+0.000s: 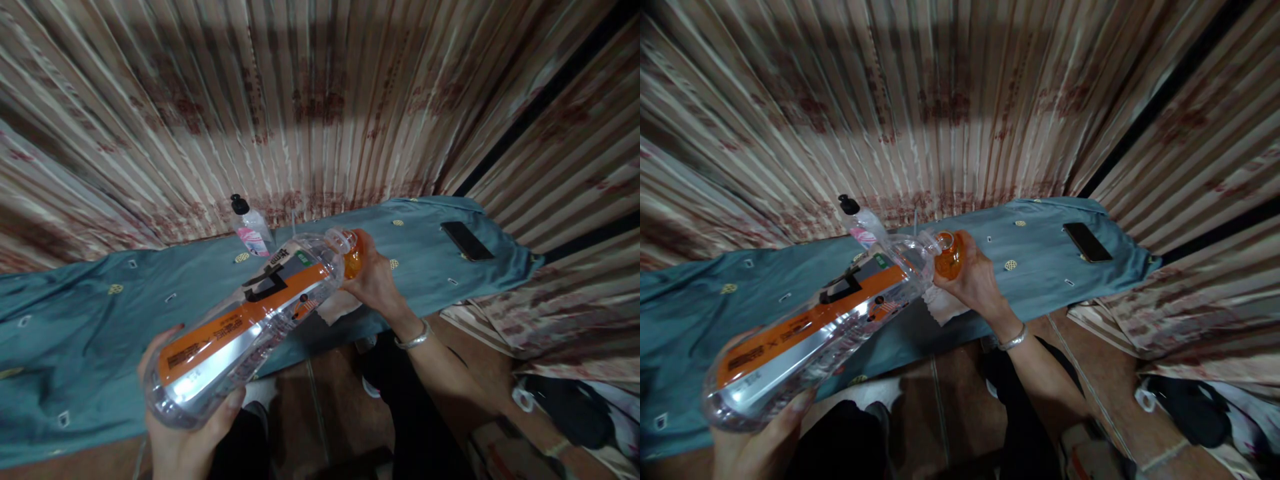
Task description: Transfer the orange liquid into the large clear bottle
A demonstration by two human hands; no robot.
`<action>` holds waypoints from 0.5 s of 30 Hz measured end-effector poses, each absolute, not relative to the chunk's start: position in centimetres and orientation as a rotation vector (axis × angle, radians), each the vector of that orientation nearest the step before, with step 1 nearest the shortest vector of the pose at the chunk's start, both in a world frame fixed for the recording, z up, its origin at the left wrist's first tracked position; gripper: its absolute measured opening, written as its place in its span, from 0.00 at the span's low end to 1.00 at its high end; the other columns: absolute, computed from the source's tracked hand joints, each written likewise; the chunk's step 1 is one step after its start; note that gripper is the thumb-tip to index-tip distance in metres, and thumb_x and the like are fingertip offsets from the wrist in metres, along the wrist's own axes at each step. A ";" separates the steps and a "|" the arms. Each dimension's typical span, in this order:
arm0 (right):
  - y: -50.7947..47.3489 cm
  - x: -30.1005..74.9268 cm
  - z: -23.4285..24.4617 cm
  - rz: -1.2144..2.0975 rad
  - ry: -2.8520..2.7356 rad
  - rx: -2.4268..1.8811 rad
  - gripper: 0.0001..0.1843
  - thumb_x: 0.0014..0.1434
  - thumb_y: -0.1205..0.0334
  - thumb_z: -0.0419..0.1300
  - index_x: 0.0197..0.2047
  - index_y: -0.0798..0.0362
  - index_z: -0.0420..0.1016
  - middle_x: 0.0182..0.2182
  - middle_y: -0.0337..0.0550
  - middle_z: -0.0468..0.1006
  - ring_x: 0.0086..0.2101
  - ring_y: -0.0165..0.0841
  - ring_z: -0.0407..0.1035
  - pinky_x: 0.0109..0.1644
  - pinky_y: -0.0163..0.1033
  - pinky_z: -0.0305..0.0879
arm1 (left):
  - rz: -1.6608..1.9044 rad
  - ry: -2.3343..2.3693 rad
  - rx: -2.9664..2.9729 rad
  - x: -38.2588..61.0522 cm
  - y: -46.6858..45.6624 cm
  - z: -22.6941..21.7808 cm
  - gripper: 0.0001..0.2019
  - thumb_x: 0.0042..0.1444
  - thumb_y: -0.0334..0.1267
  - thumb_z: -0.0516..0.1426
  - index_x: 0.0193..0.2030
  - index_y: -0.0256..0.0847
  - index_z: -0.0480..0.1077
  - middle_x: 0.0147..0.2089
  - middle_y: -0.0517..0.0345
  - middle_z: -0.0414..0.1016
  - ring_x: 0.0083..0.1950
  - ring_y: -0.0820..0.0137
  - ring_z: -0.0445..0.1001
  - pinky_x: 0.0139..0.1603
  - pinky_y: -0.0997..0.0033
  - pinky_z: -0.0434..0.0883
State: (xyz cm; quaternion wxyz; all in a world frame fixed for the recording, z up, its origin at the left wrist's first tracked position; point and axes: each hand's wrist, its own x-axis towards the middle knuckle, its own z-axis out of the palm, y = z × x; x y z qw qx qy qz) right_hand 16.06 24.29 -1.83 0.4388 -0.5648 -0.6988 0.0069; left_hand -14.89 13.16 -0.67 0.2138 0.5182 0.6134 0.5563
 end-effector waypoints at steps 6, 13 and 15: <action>24.3 16.0 -1.7 0.023 -1.738 -1.411 0.40 0.56 0.46 0.67 0.65 0.53 0.57 0.48 0.53 0.85 0.44 0.47 0.83 0.46 0.48 0.80 | 1.572 1.663 1.303 -14.0 13.0 0.0 0.48 0.27 0.50 0.74 0.61 0.49 0.69 0.54 0.52 0.76 0.50 0.54 0.78 0.61 0.52 0.74; 24.2 16.0 -1.7 0.036 -1.727 -1.418 0.41 0.56 0.46 0.67 0.65 0.53 0.58 0.48 0.54 0.84 0.45 0.47 0.82 0.46 0.48 0.80 | 1.592 1.680 1.345 -14.2 13.2 -0.1 0.49 0.26 0.51 0.74 0.61 0.48 0.69 0.53 0.51 0.76 0.48 0.52 0.79 0.58 0.48 0.76; 24.2 16.0 -1.7 0.046 -1.719 -1.424 0.41 0.56 0.46 0.67 0.65 0.52 0.58 0.48 0.54 0.84 0.45 0.47 0.82 0.46 0.49 0.80 | 1.590 1.653 1.339 -14.5 13.3 -0.4 0.49 0.23 0.47 0.74 0.60 0.49 0.70 0.51 0.52 0.78 0.47 0.52 0.79 0.57 0.48 0.77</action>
